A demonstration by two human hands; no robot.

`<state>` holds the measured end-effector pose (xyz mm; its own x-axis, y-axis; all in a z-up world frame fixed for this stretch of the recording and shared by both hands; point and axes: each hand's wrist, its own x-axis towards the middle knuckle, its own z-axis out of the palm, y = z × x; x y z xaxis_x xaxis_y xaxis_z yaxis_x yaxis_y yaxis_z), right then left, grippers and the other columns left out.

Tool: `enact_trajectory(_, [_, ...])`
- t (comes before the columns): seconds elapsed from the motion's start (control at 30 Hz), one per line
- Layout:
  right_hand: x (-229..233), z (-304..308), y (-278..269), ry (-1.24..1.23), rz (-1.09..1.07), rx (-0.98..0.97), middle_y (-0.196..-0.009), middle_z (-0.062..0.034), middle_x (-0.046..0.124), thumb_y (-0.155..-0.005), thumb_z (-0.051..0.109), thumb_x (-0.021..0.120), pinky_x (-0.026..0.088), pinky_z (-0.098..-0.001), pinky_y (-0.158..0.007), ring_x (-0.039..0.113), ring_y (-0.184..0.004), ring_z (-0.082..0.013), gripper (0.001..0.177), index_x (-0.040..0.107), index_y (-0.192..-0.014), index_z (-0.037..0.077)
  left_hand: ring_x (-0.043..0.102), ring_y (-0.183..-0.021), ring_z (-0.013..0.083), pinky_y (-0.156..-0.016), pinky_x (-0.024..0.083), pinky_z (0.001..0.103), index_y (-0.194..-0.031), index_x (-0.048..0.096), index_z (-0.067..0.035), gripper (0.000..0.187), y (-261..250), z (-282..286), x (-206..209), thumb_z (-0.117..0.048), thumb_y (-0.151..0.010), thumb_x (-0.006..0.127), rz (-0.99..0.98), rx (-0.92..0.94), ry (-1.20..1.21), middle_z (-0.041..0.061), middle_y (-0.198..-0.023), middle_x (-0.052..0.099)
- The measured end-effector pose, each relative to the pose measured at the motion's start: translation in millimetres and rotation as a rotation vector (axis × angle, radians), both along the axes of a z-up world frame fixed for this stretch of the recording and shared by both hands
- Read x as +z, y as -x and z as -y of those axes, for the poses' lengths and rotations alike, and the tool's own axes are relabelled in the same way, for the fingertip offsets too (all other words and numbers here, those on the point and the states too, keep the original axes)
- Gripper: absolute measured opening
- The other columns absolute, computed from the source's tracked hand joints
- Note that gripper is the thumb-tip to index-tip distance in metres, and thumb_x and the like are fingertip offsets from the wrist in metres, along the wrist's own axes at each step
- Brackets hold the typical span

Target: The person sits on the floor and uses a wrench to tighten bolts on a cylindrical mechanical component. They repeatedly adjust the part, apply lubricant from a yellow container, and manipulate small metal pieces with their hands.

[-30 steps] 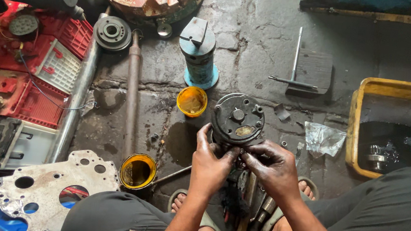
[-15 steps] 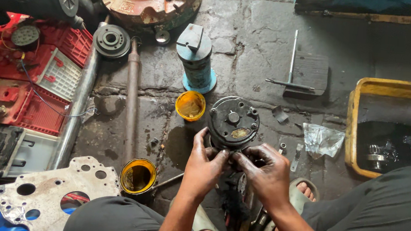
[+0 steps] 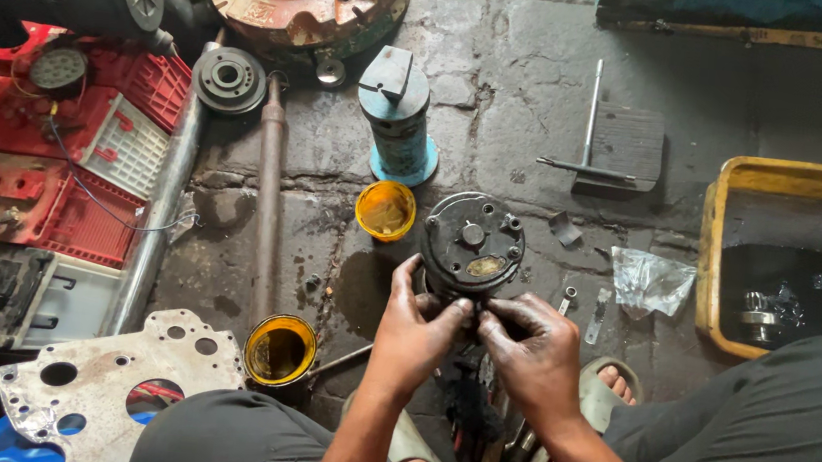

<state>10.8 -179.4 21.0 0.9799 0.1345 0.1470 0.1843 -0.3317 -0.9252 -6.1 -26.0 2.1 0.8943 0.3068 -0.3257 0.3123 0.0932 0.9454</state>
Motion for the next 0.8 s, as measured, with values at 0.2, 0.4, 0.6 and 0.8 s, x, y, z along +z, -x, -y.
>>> enact_trajectory(0.2, [-3,-2,2,-0.004,0.056,-0.035,-0.085,-0.0099,0.072,-0.081,0.004,0.075,0.054,-0.0280,-0.068,0.070,-0.074,-0.0157,0.018,0.074,-0.096,-0.005,0.075,-0.090,0.0161,-0.080,0.060,0.031,-0.146,0.035,-0.008,0.082,0,10,6,-0.004,-0.076,0.077,0.031,0.065,-0.023,0.013,-0.103,0.078])
enact_trajectory(0.4, [-2,-7,1,0.075,0.107,-0.062,-0.085,-0.0117,0.071,-0.075,0.007,0.082,0.054,-0.0300,-0.068,0.070,-0.074,-0.0180,0.023,0.074,-0.092,-0.004,0.074,-0.088,0.0164,-0.078,0.060,0.030,-0.148,0.033,-0.008,0.079,-1,6,1,-0.001,-0.078,0.069,-0.001,0.056,-0.031,0.015,-0.103,0.077])
enact_trajectory(0.6, [-2,-14,7,-0.035,0.027,-0.138,-0.085,-0.0077,0.075,-0.078,0.008,0.081,0.056,-0.0286,-0.067,0.072,-0.074,-0.0157,0.022,0.074,-0.096,-0.002,0.071,-0.084,0.0172,-0.072,0.059,0.031,-0.151,0.032,-0.009,0.079,-3,2,-1,-0.003,-0.081,0.067,-0.054,0.060,-0.013,0.016,-0.103,0.075])
enact_trajectory(0.8, [-3,-10,9,0.043,0.095,-0.114,-0.082,-0.0086,0.071,-0.078,0.004,0.079,0.054,-0.0288,-0.066,0.070,-0.071,-0.0163,0.019,0.075,-0.095,-0.004,0.071,-0.081,0.0153,-0.068,0.058,0.029,-0.151,0.032,-0.008,0.077,-3,-1,-9,-0.004,-0.081,0.067,-0.021,0.043,0.003,0.014,-0.099,0.075])
